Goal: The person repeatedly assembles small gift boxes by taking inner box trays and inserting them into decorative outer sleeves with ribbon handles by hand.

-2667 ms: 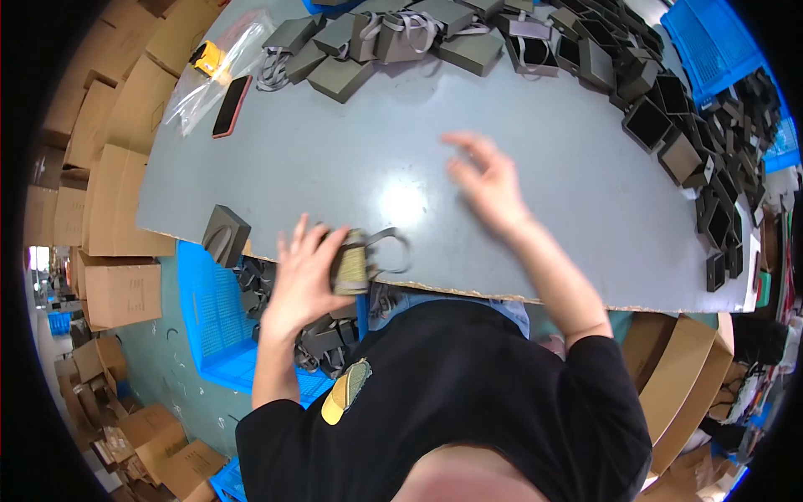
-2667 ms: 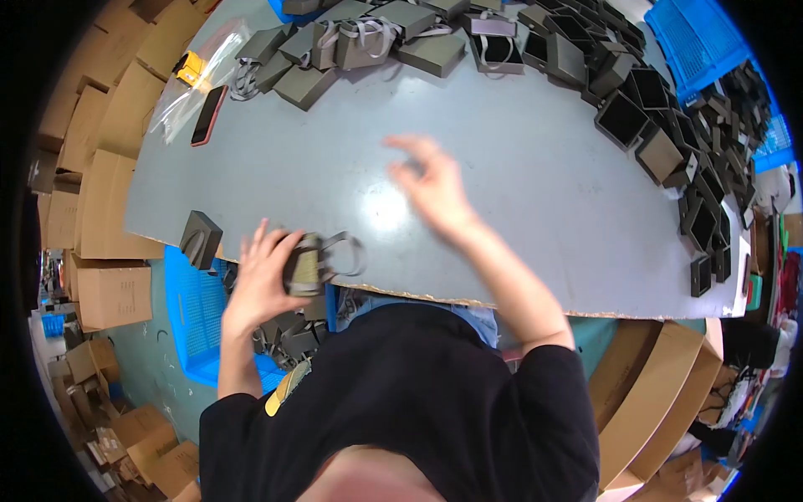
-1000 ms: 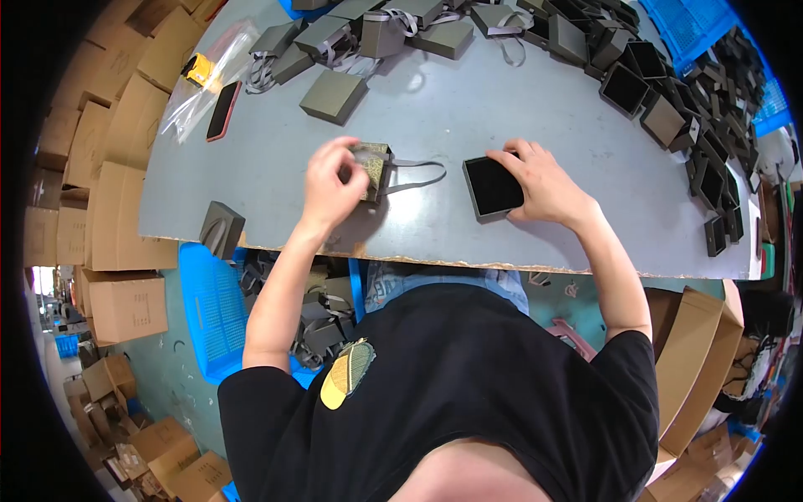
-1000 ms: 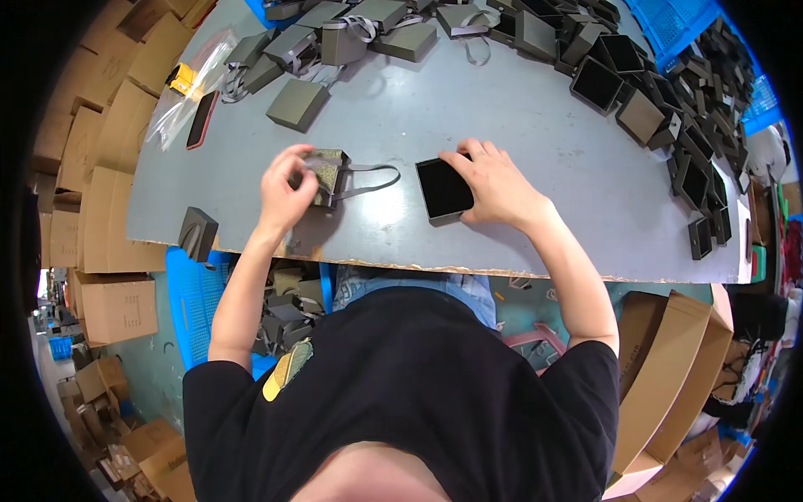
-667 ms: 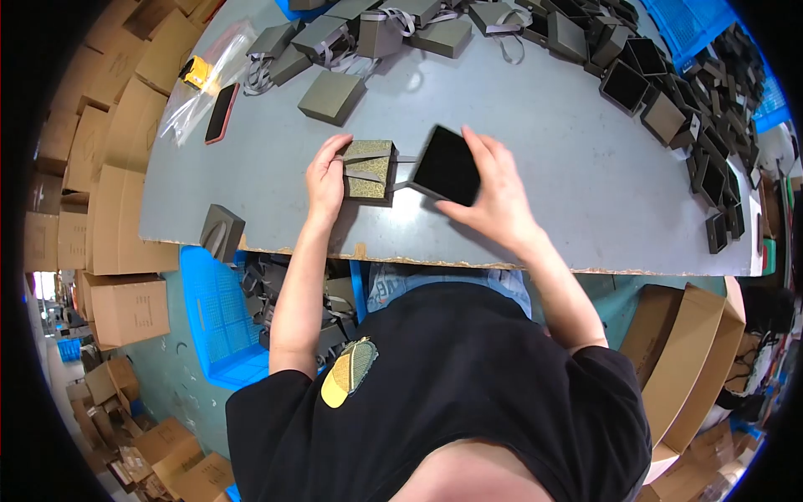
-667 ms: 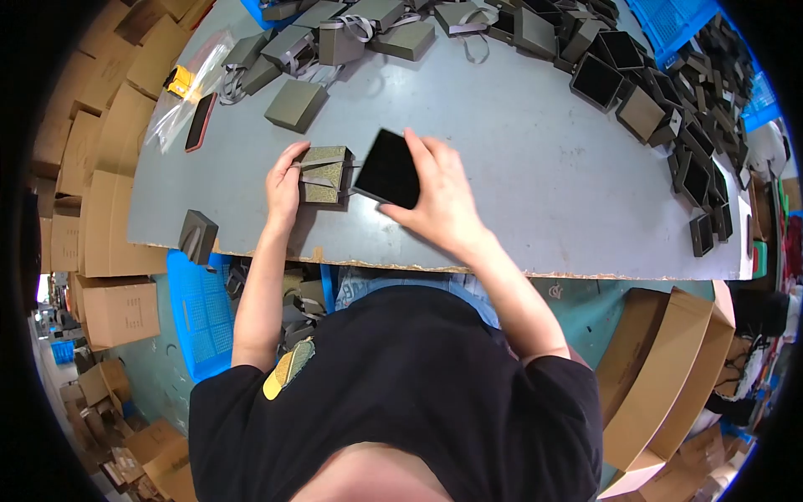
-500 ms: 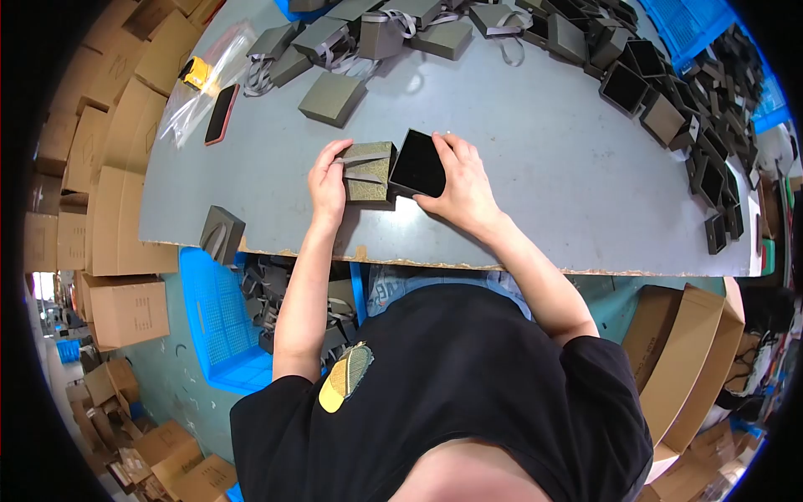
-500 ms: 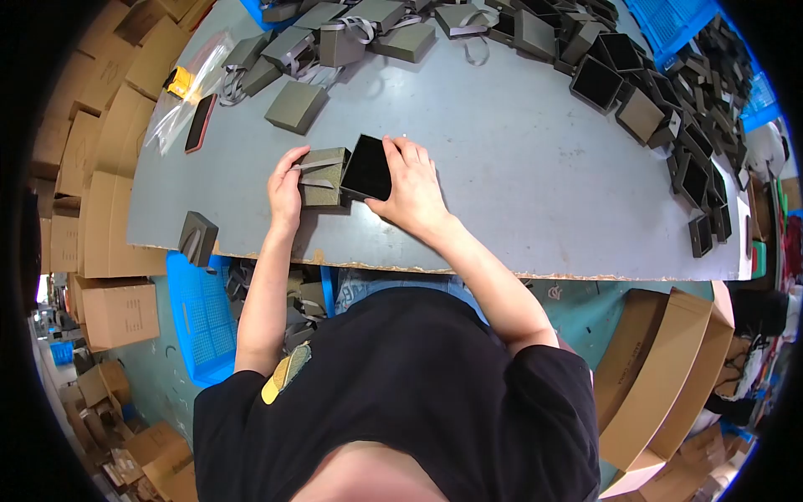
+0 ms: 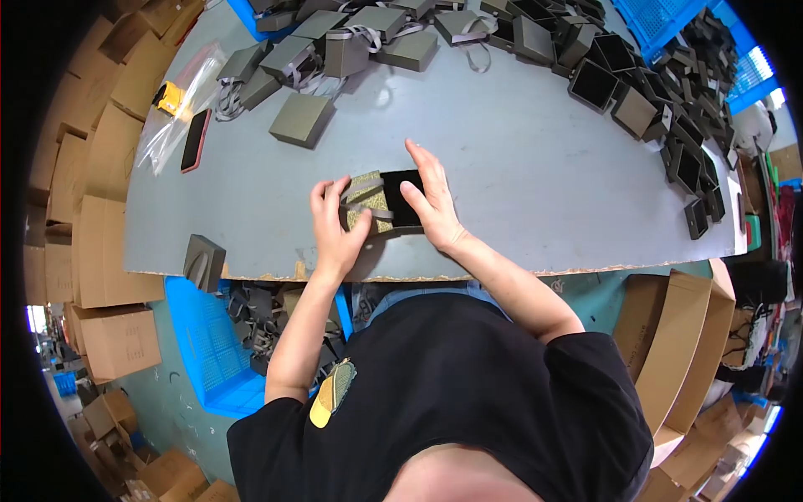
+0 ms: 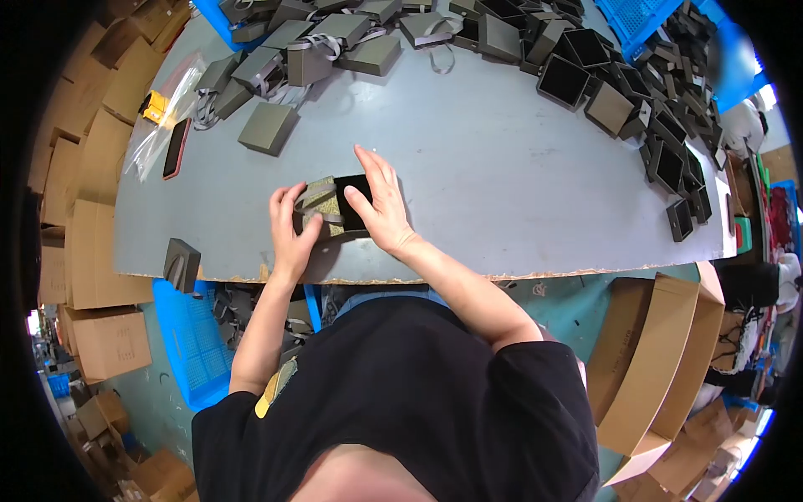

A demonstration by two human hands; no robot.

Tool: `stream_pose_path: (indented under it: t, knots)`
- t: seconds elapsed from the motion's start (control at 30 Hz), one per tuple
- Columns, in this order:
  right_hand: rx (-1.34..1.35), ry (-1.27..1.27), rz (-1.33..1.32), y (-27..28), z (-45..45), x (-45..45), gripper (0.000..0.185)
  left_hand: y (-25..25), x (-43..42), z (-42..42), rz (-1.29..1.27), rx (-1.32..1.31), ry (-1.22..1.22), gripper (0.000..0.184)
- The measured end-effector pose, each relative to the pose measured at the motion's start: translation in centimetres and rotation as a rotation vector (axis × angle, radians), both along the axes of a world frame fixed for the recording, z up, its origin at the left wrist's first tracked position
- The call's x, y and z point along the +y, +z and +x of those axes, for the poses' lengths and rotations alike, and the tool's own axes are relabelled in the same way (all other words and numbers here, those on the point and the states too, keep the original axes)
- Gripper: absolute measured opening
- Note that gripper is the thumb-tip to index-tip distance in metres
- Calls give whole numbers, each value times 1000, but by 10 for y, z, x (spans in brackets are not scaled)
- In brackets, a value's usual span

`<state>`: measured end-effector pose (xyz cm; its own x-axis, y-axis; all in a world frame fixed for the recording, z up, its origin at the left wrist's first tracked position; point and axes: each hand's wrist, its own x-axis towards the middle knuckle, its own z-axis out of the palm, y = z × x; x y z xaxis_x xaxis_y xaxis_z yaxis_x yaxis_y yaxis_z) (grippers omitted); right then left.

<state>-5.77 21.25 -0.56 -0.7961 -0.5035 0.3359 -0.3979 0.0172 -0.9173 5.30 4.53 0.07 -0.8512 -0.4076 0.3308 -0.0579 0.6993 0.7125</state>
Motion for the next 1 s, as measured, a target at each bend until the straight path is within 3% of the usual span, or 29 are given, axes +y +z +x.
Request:
stream_pose_path:
  t: [0.03, 0.13, 0.17, 0.3, 0.43, 0.53, 0.57, 0.7, 0.77, 0.8, 0.87, 0.93, 1.0]
  knots:
    - [4, 49, 18, 1, -2, 1, 67, 2, 0, 3, 99, -33, -38, 75]
    - [4, 169, 88, 6, -4, 8, 70, 22, -1, 11, -178, -109, -220, 87]
    - [3, 190, 118, 11, -4, 9, 70, 24, 3, 12, -164, -144, -199, 97]
    - [4, 265, 124, 10, -9, 14, 70, 25, 2, 13, -150, -155, -199, 101]
    - [-396, 302, -219, 14, -13, 2, 70, 22, 2, 7, -104, -108, -249, 96]
    - [-292, 254, -93, -4, 6, -19, 68, 21, 16, -1, -118, -86, -289, 91]
    - [120, 178, 265, 3, 21, -16, 67, 21, 17, 2, -123, -96, -285, 91]
    - [-223, 197, -175, -7, 23, -18, 66, 20, 20, 6, -142, -86, -278, 94]
    - [-154, 248, -9, 24, 5, -1, 66, 54, 11, 20, -17, -315, -291, 109]
    - [-124, 282, 73, 38, -5, 8, 66, 66, -6, 36, -133, -465, -359, 117]
    - [454, -54, 270, 44, -73, 42, 50, 106, -30, 66, -278, -810, -331, 123]
    - [570, -386, 301, 44, -159, 86, 41, 131, -56, 96, -243, -939, -293, 118]
    - [828, -528, 519, 49, -242, 142, 45, 136, -83, 110, -243, -930, -283, 113]
